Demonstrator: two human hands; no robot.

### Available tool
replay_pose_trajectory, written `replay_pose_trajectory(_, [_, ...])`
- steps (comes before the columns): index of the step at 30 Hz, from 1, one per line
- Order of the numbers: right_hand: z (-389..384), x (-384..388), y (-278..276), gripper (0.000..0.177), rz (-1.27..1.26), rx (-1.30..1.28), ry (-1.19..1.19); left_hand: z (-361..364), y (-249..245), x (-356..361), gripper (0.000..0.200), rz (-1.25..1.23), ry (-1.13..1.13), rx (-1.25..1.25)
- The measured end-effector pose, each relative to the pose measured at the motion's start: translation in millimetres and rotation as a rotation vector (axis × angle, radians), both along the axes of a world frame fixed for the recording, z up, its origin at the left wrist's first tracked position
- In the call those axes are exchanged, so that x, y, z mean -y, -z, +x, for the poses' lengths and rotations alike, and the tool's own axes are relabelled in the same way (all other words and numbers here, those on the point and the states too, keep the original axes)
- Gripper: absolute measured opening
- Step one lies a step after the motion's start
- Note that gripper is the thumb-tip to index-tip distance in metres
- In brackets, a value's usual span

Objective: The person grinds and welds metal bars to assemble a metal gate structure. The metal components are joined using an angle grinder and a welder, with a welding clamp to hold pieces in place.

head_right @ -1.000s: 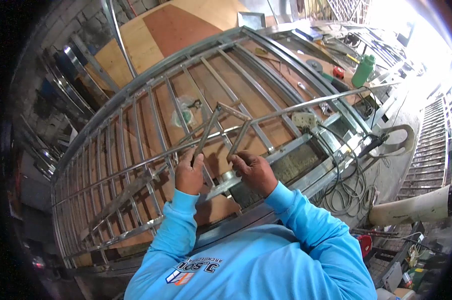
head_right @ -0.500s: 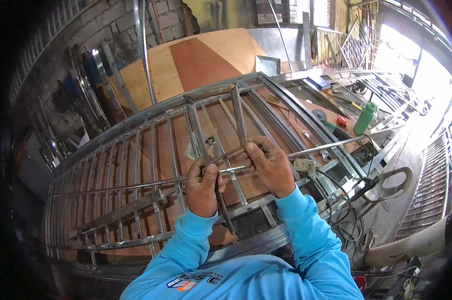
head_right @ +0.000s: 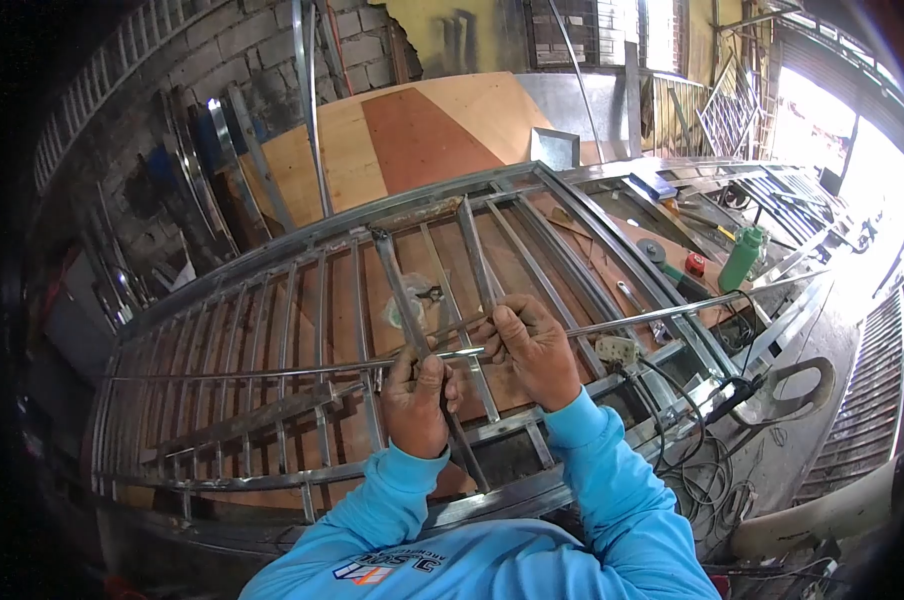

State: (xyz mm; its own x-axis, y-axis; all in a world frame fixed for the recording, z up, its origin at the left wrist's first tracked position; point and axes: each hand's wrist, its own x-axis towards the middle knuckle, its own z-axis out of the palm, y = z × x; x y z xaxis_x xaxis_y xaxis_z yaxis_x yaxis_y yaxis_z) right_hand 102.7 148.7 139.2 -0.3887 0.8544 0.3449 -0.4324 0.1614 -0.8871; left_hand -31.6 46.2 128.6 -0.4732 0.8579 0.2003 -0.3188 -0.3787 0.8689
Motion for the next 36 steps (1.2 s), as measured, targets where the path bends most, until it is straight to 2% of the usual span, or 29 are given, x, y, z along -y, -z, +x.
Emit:
replay_pose_trajectory(3, [5, 0, -8, 0.031, 0.013, 0.067, 0.005, 1, 0, 2, 0.038, -0.009, 0.000, 0.014])
replay_pose_trajectory(5, [12, 3, -14, 0.030, 0.084, 0.199, 0.084, -2, 1, 4, 0.038, -0.016, 0.007, 0.008])
replay_pose_trajectory(11, [8, -3, -9, 0.025, 0.218, 0.392, 0.215, -4, -8, 20, 0.029, 0.040, 0.094, -0.226])
replay_pose_trajectory(14, [-3, 4, -14, 0.024, 0.209, 0.318, 0.169, -6, -5, 22, 0.034, 0.246, -0.035, -0.772])
replay_pose_trajectory(17, [-8, 1, 3, 0.026, 0.135, 0.212, 0.045, -7, -9, 19, 0.044, 0.460, -0.151, -1.074])
replay_pose_trajectory(20, [-13, 6, 11, 0.027, -0.018, 0.000, -0.146, -17, -11, 27, 0.057, 0.496, -0.228, -1.378])
replay_pose_trajectory(23, [-19, -5, 43, 0.028, 0.146, 0.038, -0.086, -28, -12, 30, 0.059, 0.549, -0.234, -1.533])
replay_pose_trajectory(25, [-16, -3, 47, 0.029, 0.145, 0.093, -0.065, -34, -9, 33, 0.056, 0.554, -0.220, -1.593])
replay_pose_trajectory(26, [-12, 4, 38, 0.029, 0.098, 0.141, -0.064, -35, -7, 34, 0.059, 0.542, -0.208, -1.601])
replay_pose_trajectory(28, [-8, 3, 40, 0.030, 0.195, 0.317, 0.018, -38, -2, 37, 0.067, 0.513, -0.185, -1.618])
replay_pose_trajectory(30, [-3, -12, 68, 0.031, 0.481, 0.571, 0.172, -44, 4, 38, 0.066, 0.515, -0.197, -1.649])
replay_pose_trajectory(32, [21, -21, 97, 0.036, 0.322, 0.787, 0.200, -57, 20, 40, 0.059, 0.501, -0.197, -1.696])
replay_pose_trajectory(35, [73, -19, 133, 0.037, 0.205, 0.871, 0.378, -76, 51, 52, 0.040, 0.404, -0.161, -1.801])
replay_pose_trajectory(36, [90, -10, 125, 0.029, 0.273, 1.023, 0.425, -81, 60, 55, 0.038, 0.366, -0.123, -1.816])
